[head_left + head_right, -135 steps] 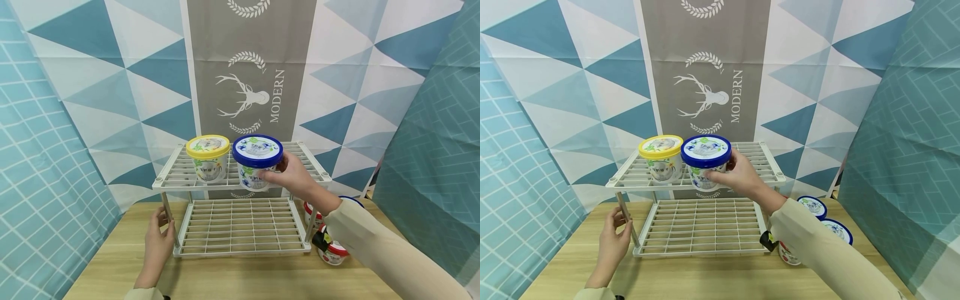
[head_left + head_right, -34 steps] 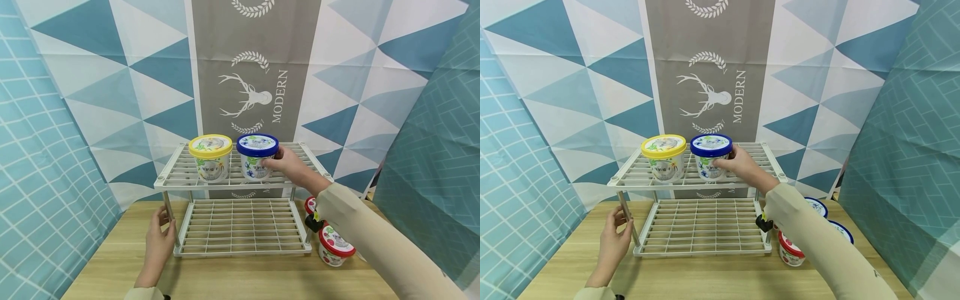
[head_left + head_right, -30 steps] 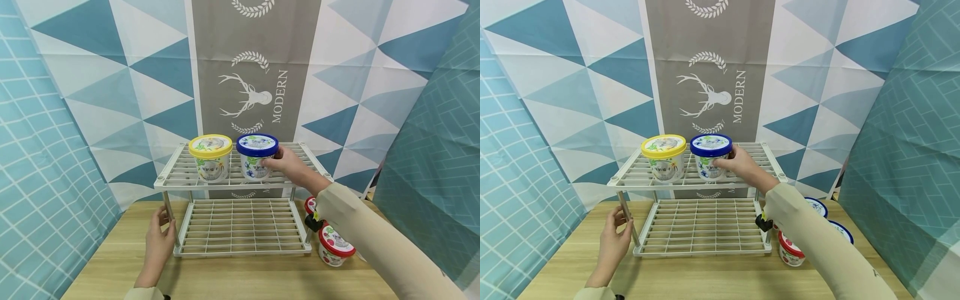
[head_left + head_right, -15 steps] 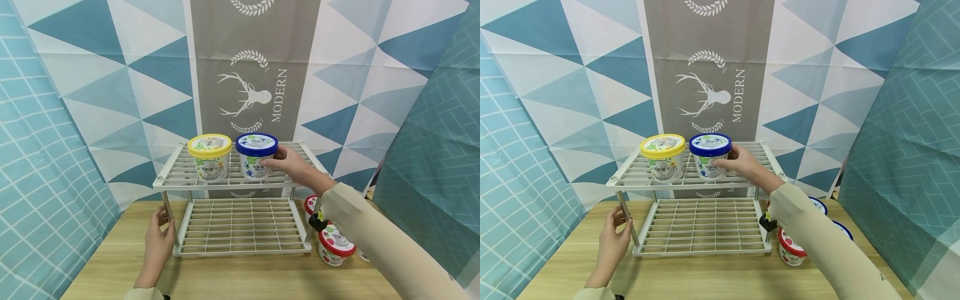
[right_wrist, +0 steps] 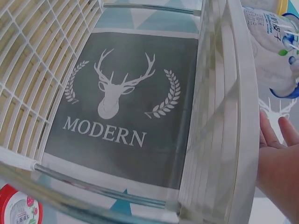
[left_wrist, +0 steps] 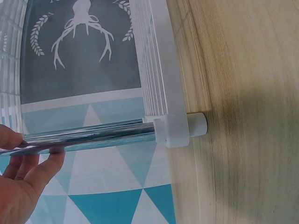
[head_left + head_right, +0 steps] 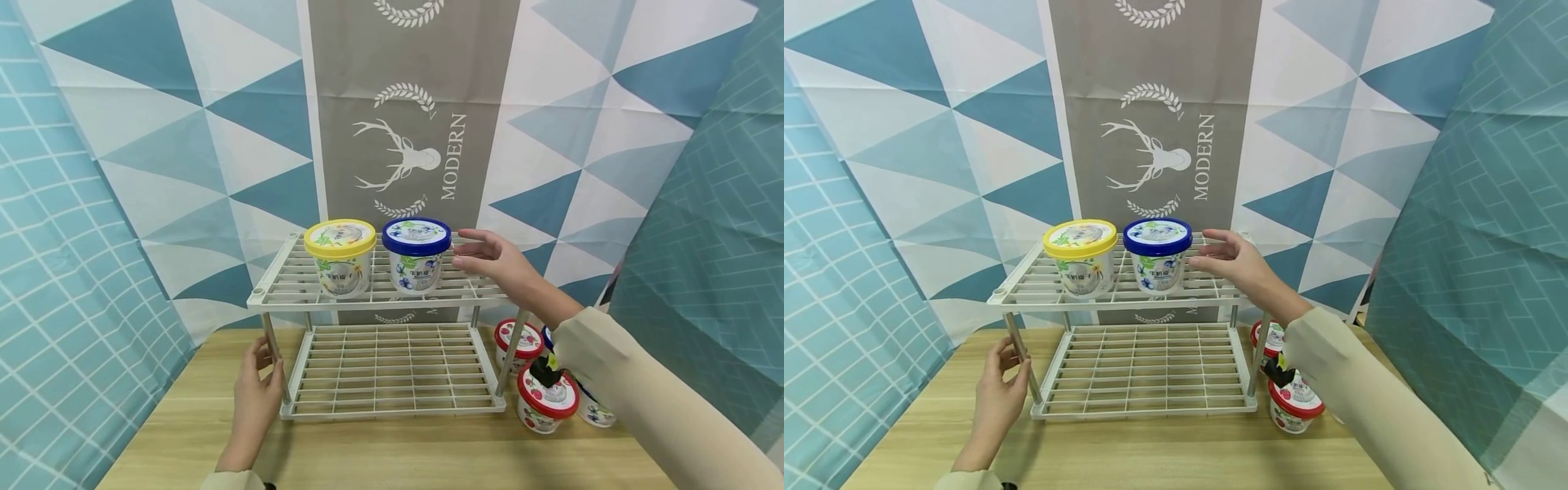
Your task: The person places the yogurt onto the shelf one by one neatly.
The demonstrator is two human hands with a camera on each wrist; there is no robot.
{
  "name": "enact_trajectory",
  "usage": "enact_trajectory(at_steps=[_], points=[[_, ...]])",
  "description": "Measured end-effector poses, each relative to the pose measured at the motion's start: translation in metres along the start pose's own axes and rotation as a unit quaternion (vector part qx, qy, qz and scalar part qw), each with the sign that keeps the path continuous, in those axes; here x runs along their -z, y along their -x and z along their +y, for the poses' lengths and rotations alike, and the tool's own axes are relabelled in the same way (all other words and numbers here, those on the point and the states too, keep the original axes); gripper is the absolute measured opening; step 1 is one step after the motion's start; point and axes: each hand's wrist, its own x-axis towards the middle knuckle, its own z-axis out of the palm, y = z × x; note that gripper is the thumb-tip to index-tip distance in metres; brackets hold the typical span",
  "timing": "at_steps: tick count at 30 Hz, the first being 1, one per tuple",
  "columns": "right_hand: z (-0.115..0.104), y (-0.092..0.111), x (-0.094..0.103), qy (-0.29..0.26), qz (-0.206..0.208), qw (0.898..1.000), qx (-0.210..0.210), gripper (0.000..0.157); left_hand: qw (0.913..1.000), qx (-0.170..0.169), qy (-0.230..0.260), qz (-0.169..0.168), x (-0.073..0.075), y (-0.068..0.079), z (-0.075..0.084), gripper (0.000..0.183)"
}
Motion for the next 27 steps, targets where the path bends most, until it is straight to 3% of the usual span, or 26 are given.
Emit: enact_trajectory(at_steps=[6, 20, 27], points=[[0.003, 0.014, 0.011, 0.040, 0.019, 0.999, 0.001, 0.059, 1.0000, 0.004, -0.001, -0.002, 0.001, 0.000, 0.000, 0.048], [0.011, 0.049, 0.039, 0.052, 0.053, 0.997, 0.006, 0.054, 1.0000, 0.001, -0.002, -0.008, 0.002, 0.000, 0.001, 0.049], [0.022, 0.067, 0.056, -0.019, 0.073, 0.997, 0.035, 0.044, 1.0000, 0.005, -0.001, -0.008, 0.002, 0.000, 0.001, 0.048]])
